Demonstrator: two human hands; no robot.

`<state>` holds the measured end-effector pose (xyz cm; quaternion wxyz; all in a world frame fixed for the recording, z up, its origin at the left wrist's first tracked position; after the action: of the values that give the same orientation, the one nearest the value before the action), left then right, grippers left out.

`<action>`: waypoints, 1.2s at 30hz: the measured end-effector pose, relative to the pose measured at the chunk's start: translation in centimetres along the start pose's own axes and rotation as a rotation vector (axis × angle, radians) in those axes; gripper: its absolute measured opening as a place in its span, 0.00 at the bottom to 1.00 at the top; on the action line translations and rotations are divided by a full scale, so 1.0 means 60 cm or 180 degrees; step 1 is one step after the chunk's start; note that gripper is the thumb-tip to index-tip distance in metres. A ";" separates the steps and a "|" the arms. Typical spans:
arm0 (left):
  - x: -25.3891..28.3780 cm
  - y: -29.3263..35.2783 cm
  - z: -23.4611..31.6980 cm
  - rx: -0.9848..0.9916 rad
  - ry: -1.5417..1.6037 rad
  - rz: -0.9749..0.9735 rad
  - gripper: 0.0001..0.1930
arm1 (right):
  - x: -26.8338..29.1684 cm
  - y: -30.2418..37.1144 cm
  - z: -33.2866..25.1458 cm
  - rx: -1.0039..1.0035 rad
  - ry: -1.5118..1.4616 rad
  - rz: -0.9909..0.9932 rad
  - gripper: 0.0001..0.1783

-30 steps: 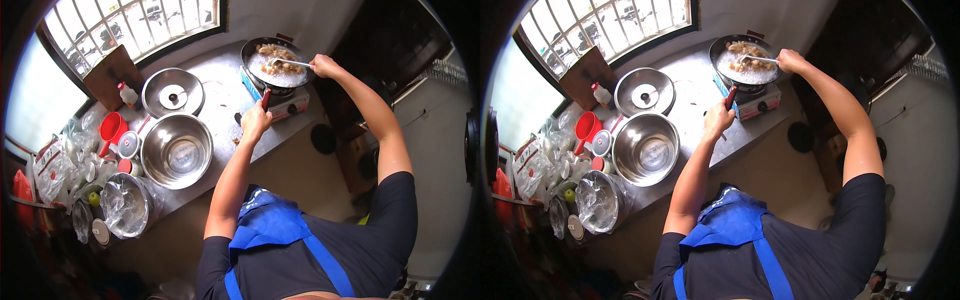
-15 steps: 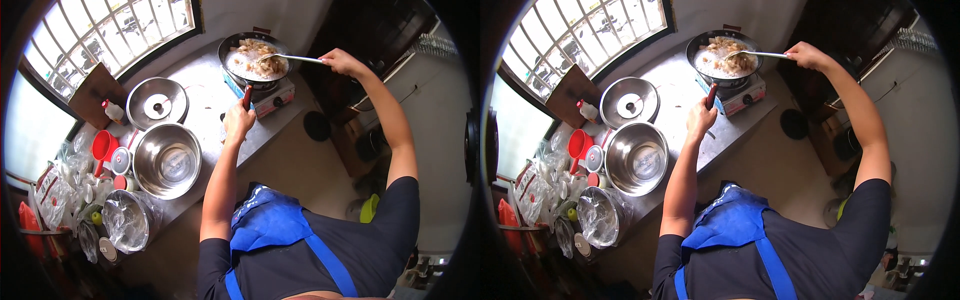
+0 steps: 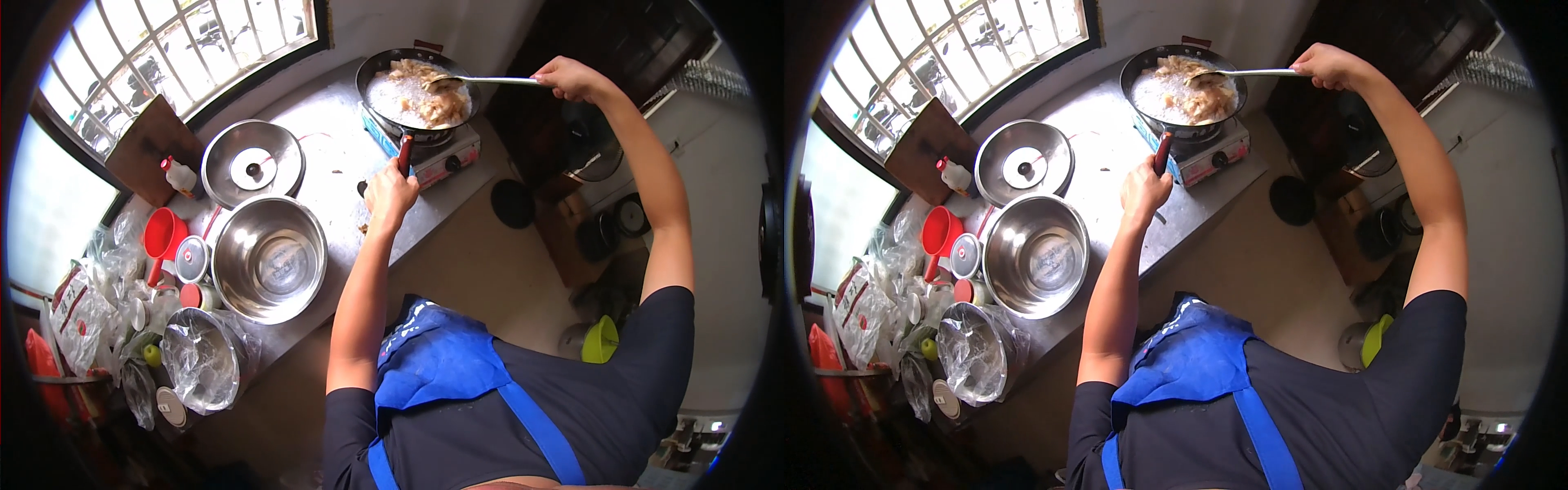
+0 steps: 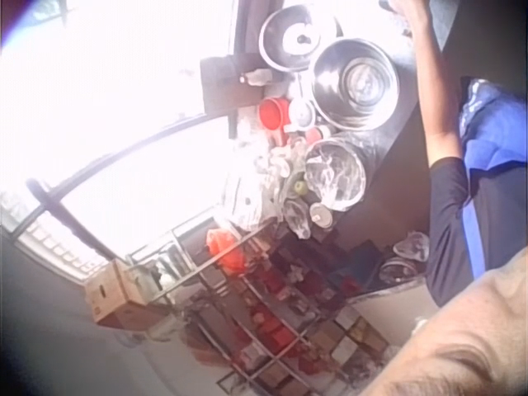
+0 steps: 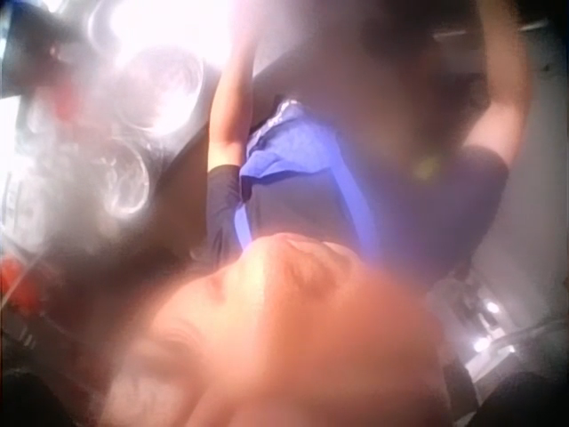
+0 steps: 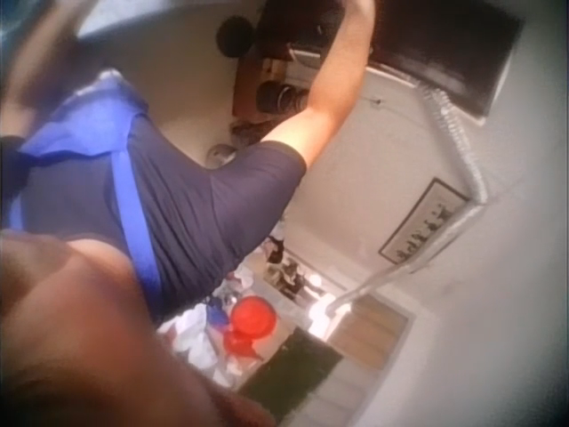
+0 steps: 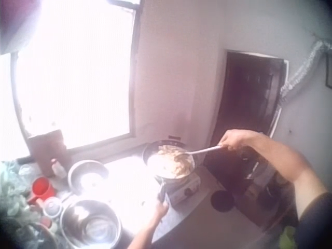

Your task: The person stirs pieces of food in a pan with a spatula while the pan sits on a portable gas stove. Then they walk across the room while holding a small object.

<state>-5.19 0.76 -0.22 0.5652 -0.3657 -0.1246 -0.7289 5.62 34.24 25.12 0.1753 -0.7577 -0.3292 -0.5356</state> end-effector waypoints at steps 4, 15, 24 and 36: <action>0.012 0.002 0.007 -0.0030 -0.0030 -0.0038 0.20 | 0.027 -0.003 -0.014 0.0236 0.0275 -0.0089 0.15; 0.000 -0.003 0.008 -0.0165 -0.0082 -0.0064 0.19 | 0.055 0.004 -0.079 0.0951 0.0847 -0.0030 0.14; -0.012 -0.006 -0.003 -0.0212 -0.0079 -0.0082 0.26 | 0.050 -0.004 -0.089 0.1148 0.1324 -0.0024 0.14; 0.007 -0.008 0.011 -0.0036 -0.0029 -0.0239 0.29 | -0.114 -0.013 0.020 0.1273 0.0775 0.0396 0.15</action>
<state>-5.39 1.00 0.65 0.5348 -0.3673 -0.1368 -0.7486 4.48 33.43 18.29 0.3929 -0.6565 -0.3579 -0.5353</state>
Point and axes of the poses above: each hand's wrist, its own y-axis away from the middle knuckle, its own x-axis out of the back of the hand, z = x × y, the point moved 2 cm from there along -y, towards the middle knuckle, and after that the axes turned 14 degrees about z, right-handed, at the moved point
